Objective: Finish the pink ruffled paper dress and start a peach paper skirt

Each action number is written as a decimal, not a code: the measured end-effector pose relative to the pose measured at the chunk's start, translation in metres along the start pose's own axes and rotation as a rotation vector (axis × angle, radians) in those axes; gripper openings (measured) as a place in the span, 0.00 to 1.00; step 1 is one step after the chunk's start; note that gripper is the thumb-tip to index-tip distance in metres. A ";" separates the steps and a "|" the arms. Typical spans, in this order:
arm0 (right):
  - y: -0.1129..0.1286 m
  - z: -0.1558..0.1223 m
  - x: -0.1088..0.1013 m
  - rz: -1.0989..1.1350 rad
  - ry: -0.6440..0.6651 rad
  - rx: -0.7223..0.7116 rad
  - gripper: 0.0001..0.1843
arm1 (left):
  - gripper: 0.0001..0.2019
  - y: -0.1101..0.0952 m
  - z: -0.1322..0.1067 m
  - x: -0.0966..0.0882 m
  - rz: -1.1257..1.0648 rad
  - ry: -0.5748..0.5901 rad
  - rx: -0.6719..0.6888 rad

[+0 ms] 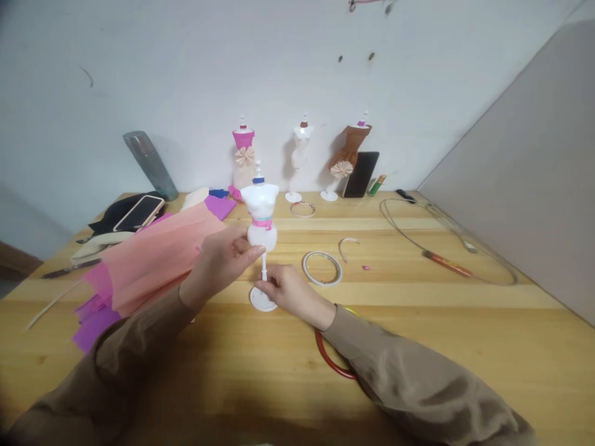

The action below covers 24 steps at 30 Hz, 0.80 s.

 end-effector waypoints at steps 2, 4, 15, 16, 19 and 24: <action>0.002 0.000 0.001 -0.024 0.004 -0.008 0.13 | 0.09 0.005 0.002 0.008 -0.242 0.098 -0.091; 0.003 -0.001 0.001 -0.034 0.019 -0.011 0.12 | 0.10 0.008 0.003 0.015 -0.427 0.158 -0.153; 0.062 -0.016 -0.092 0.133 -0.513 -0.134 0.12 | 0.13 -0.007 -0.009 0.015 -0.397 0.227 -0.083; 0.065 -0.015 -0.094 0.194 -0.528 -0.140 0.12 | 0.13 -0.008 -0.010 0.017 -0.434 0.264 -0.097; 0.064 -0.007 -0.089 0.310 -0.454 -0.091 0.13 | 0.13 -0.011 -0.015 0.020 -0.449 0.283 -0.155; 0.061 -0.003 -0.081 0.384 -0.430 -0.063 0.14 | 0.14 -0.015 -0.020 0.020 -0.431 0.287 -0.179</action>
Point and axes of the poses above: each hand's wrist, its own z-axis towards the middle knuckle, its own x-axis out of the palm, y = z × x, the point moved 6 cm from there along z, towards the middle knuckle, and after that the axes turned 6 degrees about -x, right-handed, at the moved point
